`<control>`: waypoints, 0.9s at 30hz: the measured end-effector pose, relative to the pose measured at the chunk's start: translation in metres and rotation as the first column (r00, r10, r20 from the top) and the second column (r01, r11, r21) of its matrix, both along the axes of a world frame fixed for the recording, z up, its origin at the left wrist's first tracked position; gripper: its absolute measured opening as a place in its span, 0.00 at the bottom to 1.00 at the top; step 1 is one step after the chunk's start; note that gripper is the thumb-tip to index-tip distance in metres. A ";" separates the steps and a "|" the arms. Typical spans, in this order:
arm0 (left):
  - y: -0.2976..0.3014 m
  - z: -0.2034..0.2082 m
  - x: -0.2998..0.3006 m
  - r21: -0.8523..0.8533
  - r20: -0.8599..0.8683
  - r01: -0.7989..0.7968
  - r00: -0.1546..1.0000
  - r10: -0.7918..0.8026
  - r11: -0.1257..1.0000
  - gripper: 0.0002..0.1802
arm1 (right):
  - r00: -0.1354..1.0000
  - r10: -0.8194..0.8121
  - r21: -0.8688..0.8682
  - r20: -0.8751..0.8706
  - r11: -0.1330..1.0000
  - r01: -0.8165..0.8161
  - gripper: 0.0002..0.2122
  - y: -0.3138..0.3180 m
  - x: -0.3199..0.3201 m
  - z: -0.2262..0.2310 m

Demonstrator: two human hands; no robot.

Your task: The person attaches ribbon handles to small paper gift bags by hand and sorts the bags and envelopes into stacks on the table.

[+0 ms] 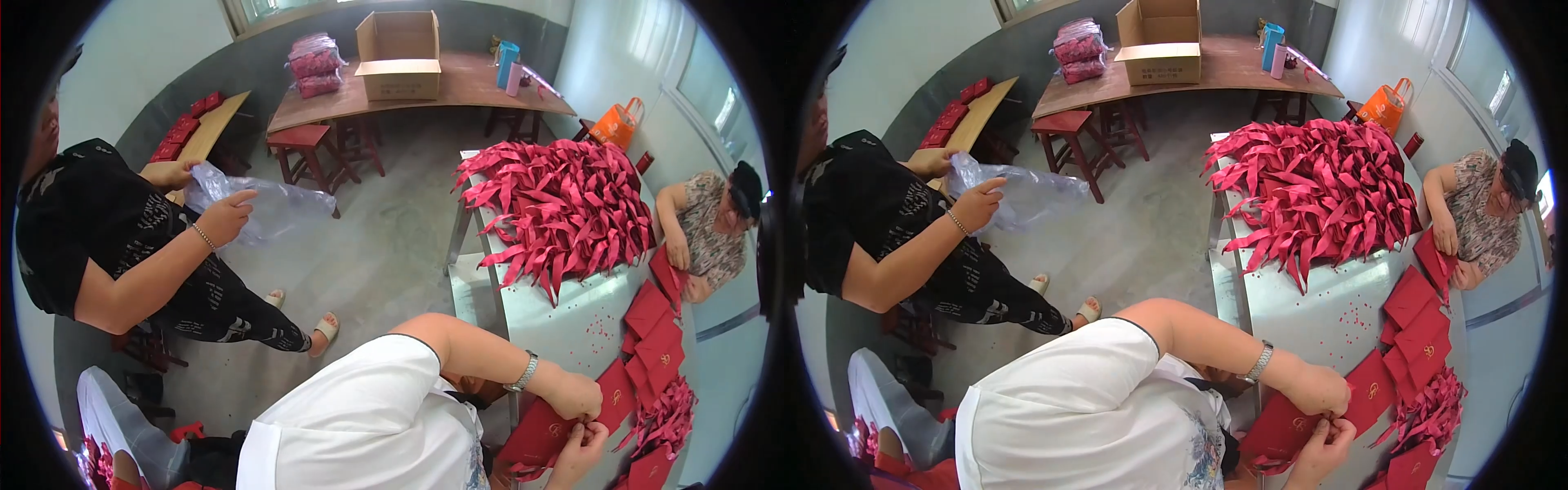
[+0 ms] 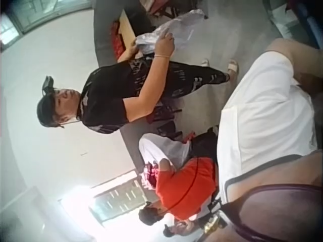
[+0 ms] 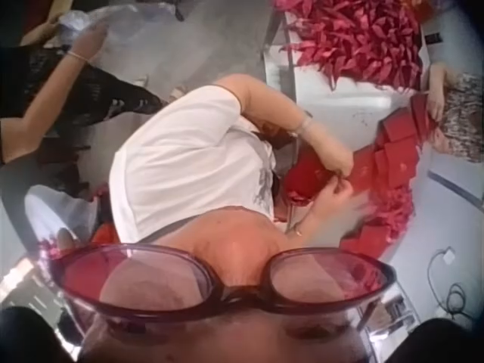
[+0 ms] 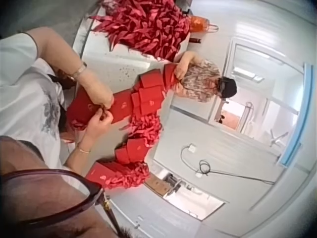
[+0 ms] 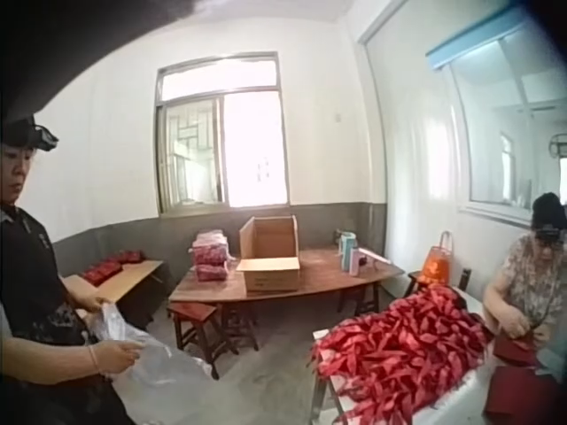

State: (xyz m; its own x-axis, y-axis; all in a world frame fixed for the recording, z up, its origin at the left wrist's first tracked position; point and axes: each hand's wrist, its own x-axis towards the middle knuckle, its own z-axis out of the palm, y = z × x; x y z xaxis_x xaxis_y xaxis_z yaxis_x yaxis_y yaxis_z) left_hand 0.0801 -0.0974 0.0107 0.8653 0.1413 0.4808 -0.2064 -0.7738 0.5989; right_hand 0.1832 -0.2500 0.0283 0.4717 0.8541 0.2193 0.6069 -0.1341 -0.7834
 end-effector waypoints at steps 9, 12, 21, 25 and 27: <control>0.022 -0.006 -0.033 -0.027 -0.064 -0.240 0.969 0.238 0.970 0.08 | 0.995 -0.036 -0.176 -0.090 0.984 0.020 0.09 -0.028 0.005 -0.007; 0.040 -0.008 -0.031 0.024 -0.073 -0.406 0.911 0.406 0.914 0.07 | 0.972 -0.097 -0.158 -0.212 0.985 0.064 0.10 -0.022 -0.010 -0.001; 0.000 0.020 -0.073 -0.115 -0.183 -0.347 0.928 0.324 0.931 0.18 | 0.978 -0.206 -0.236 -0.045 0.953 0.190 0.12 -0.009 -0.013 0.000; -0.026 0.005 -0.069 -0.097 -0.283 -0.349 0.907 0.310 0.932 0.13 | 0.969 -0.236 -0.241 -0.071 0.947 0.213 0.13 -0.017 -0.012 -0.007; -0.027 0.004 -0.068 -0.165 -0.324 -0.349 0.903 0.283 0.923 0.13 | 0.964 -0.250 -0.242 -0.095 0.945 0.221 0.12 -0.018 -0.013 -0.007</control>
